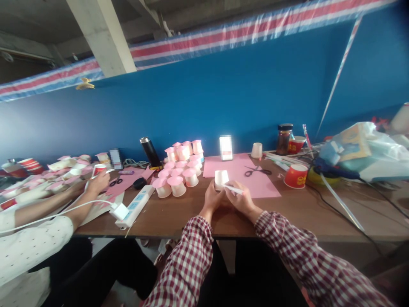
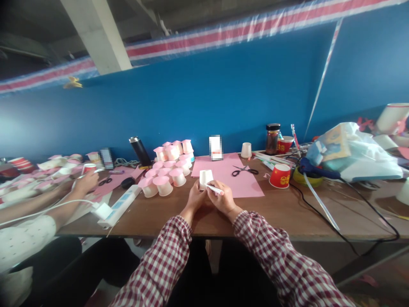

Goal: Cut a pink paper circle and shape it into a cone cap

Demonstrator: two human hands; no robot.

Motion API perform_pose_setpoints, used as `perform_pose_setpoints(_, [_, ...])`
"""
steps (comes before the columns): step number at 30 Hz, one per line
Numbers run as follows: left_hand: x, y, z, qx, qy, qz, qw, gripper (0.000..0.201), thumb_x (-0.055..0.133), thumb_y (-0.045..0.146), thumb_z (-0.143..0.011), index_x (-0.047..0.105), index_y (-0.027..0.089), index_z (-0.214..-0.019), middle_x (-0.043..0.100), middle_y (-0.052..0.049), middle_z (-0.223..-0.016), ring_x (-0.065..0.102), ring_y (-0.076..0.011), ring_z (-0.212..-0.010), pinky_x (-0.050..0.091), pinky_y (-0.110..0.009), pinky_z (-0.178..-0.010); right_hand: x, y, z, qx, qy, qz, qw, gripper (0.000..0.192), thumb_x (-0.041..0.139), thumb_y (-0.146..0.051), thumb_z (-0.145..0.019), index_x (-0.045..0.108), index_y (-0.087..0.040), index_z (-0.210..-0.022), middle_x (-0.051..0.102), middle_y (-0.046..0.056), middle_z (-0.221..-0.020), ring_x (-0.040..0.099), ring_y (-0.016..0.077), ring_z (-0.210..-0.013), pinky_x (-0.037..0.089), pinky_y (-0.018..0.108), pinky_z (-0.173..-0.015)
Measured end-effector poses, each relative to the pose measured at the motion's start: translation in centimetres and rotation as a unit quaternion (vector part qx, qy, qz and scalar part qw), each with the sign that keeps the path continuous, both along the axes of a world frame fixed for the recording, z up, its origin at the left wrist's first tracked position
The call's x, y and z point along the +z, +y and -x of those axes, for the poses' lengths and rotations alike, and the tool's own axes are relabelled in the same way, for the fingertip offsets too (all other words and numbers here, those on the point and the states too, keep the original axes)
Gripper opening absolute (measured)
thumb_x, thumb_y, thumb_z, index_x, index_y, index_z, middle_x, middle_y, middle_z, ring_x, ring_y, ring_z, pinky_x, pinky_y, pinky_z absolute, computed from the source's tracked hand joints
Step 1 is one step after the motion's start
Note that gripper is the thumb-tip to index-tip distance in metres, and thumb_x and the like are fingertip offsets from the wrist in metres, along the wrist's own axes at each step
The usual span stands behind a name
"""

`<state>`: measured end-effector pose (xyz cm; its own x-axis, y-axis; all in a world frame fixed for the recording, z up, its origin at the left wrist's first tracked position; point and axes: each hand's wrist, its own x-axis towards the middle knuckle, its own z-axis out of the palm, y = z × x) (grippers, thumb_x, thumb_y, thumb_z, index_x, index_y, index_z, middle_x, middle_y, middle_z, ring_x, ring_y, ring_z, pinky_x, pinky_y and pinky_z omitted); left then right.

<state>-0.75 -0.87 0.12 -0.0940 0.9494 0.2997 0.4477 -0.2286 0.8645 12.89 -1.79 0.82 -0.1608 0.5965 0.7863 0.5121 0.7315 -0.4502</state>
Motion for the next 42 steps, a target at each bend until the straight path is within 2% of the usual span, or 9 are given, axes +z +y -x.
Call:
perform_pose_setpoints(17, [-0.3, 0.3, 0.1, 0.000, -0.002, -0.020, 1.000, 0.046, 0.065, 0.042, -0.069, 0.057, 0.018, -0.107, 0.067, -0.008, -0.096, 0.062, -0.0215, -0.085, 0.046, -0.030, -0.074, 0.1, 0.0, 0.1, -0.007, 0.000, 0.008, 1.000, 0.012, 0.050, -0.024, -0.084, 0.060, -0.018, -0.087, 0.064, 0.005, -0.076, 0.059, 0.0146, -0.062, 0.046, 0.024, -0.059])
perform_pose_setpoints(25, [-0.8, 0.5, 0.2, -0.005, -0.003, -0.024, 1.000, 0.047, 0.064, 0.045, -0.070, 0.056, 0.018, -0.107, 0.066, -0.008, -0.097, 0.062, -0.0220, -0.087, 0.046, -0.031, -0.075, 0.0, 0.1, 0.0, -0.012, 0.021, 0.009, 1.000, 0.012, 0.049, -0.023, -0.084, 0.059, -0.017, -0.088, 0.064, 0.005, -0.077, 0.059, 0.0156, -0.065, 0.048, 0.026, -0.063])
perform_pose_setpoints(29, [-0.8, 0.6, 0.2, -0.003, -0.006, -0.026, 1.000, 0.046, 0.065, 0.043, -0.070, 0.056, 0.018, -0.107, 0.066, -0.008, -0.096, 0.062, -0.0220, -0.086, 0.046, -0.031, -0.073, -0.1, 0.3, -0.1, -0.014, 0.031, 0.015, 0.999, 0.012, 0.050, -0.024, -0.083, 0.059, -0.017, -0.086, 0.062, 0.004, -0.074, 0.057, 0.0147, -0.061, 0.046, 0.025, -0.059])
perform_pose_setpoints(34, [-0.9, 0.7, 0.2, 0.004, -0.007, -0.014, 1.000, 0.044, 0.066, 0.038, -0.069, 0.056, 0.018, -0.107, 0.066, -0.009, -0.097, 0.062, -0.0226, -0.087, 0.046, -0.032, -0.075, -0.2, 0.7, -0.2, -0.032, 0.058, 0.024, 0.998, 0.011, 0.050, -0.024, -0.083, 0.059, -0.018, -0.084, 0.063, 0.004, -0.076, 0.059, 0.0157, -0.066, 0.047, 0.026, -0.063])
perform_pose_setpoints(42, [-0.5, 0.5, 0.1, -0.003, -0.010, -0.001, 1.000, 0.043, 0.065, 0.038, -0.069, 0.056, 0.017, -0.107, 0.066, -0.008, -0.095, 0.062, -0.0213, -0.083, 0.047, -0.030, -0.073, -0.5, 1.0, -0.4, -0.044, 0.084, 0.046, 0.994, 0.014, 0.051, -0.028, -0.084, 0.059, -0.017, -0.084, 0.064, 0.004, -0.075, 0.060, 0.0150, -0.063, 0.047, 0.023, -0.056])
